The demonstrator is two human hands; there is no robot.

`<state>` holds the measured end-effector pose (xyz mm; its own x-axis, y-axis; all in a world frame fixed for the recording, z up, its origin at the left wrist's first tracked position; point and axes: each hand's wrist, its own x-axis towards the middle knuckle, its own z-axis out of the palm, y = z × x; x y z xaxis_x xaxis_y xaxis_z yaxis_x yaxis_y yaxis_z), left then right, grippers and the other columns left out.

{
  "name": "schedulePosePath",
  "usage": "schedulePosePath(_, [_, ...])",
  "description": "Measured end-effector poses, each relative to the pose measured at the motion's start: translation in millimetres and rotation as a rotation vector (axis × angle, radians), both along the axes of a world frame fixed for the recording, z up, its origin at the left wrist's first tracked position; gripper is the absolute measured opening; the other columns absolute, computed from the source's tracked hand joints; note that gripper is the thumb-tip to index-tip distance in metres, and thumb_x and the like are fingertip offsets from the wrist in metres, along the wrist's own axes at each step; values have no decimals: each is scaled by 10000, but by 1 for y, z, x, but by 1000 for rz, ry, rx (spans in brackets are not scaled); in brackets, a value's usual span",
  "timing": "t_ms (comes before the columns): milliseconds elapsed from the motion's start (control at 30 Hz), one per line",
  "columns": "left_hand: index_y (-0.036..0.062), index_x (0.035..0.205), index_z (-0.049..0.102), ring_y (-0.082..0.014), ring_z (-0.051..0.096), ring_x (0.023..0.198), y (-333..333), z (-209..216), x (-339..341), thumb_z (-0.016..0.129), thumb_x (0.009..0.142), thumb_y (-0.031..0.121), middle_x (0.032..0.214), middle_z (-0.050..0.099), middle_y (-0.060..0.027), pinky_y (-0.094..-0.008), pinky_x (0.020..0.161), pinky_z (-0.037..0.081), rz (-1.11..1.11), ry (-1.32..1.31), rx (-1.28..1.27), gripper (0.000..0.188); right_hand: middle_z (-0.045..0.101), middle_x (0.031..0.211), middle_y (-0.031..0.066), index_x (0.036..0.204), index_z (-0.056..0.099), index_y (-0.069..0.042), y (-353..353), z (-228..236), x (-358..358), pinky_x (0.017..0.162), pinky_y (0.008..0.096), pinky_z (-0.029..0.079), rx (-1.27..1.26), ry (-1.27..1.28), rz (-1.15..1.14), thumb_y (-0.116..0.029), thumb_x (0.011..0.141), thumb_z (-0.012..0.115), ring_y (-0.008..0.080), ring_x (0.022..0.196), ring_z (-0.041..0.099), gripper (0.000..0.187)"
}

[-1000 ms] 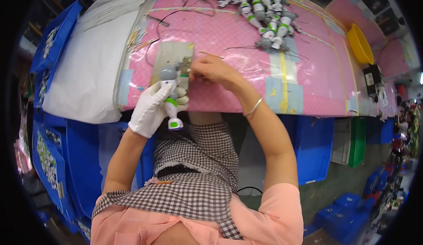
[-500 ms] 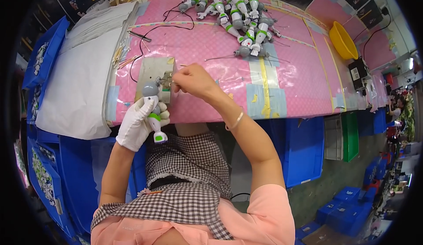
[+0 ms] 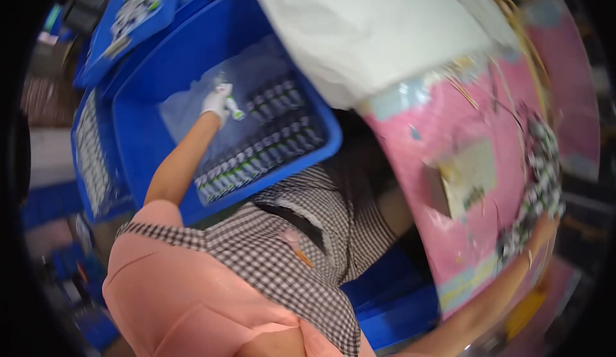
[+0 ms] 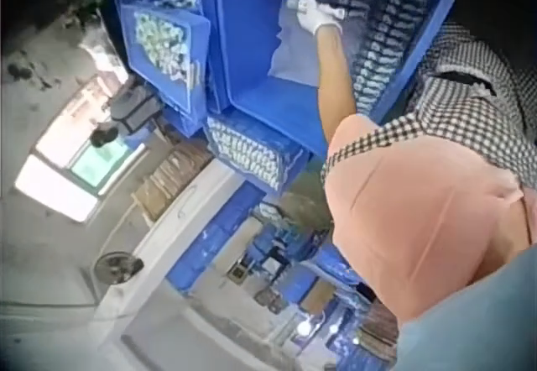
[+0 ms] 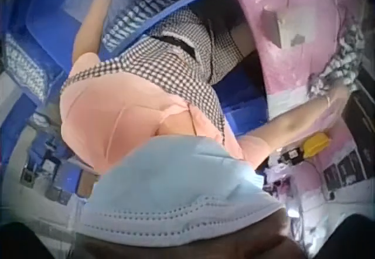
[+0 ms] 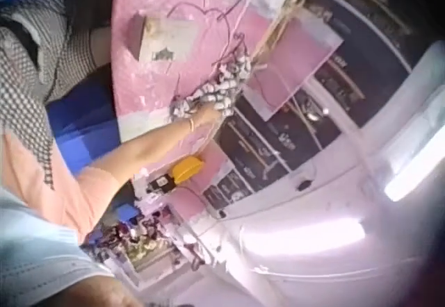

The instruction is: Assembling plastic toy figures and placing them into a blue storage bin.

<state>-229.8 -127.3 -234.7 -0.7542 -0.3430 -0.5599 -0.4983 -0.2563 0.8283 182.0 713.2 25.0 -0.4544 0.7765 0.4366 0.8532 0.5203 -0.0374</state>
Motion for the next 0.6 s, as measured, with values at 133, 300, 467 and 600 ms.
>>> schedulePosePath(133, [40, 933, 656, -260, 643, 762, -109, -129, 29, 756, 695, 340, 888, 656, -150, -372, 699, 493, -93, -323, -568, 396, 536, 1226, 205, 1298, 436, 13, -67, -16, -73, 916, 384, 431, 110, 157, 273, -347, 887, 560, 344, 1082, 545, 560])
schedulePosePath(300, [48, 978, 665, -326, 638, 916, -94, -158, 37, 759, 660, 384, 999, 658, -172, -400, 794, 493, -116, -534, -713, 473, 519, 818, 32, 883, 523, -59, -179, 16, -80, 623, 277, 388, -1048, 1196, 474, -251, 916, 562, 149, 696, 457, 199])
schedulePosePath(467, [45, 1028, 656, -341, 608, 1000, -61, -147, 25, 734, 705, 408, 1054, 636, -194, -411, 837, 493, -315, -619, -787, 491, 495, 803, 37, 878, 511, -36, -276, 63, -79, 622, 257, 391, -451, 887, 654, -201, 923, 553, 138, 701, 452, 176])
schedulePosePath(600, [15, 1080, 624, -326, 592, 1037, -37, -118, 25, 622, 790, 494, 1124, 607, -180, -415, 840, 503, -649, -432, -1006, 560, 489, 817, 26, 977, 538, -4, -322, 55, -93, 633, 239, 407, -221, 621, 610, -169, 866, 607, 118, 728, 473, 211])
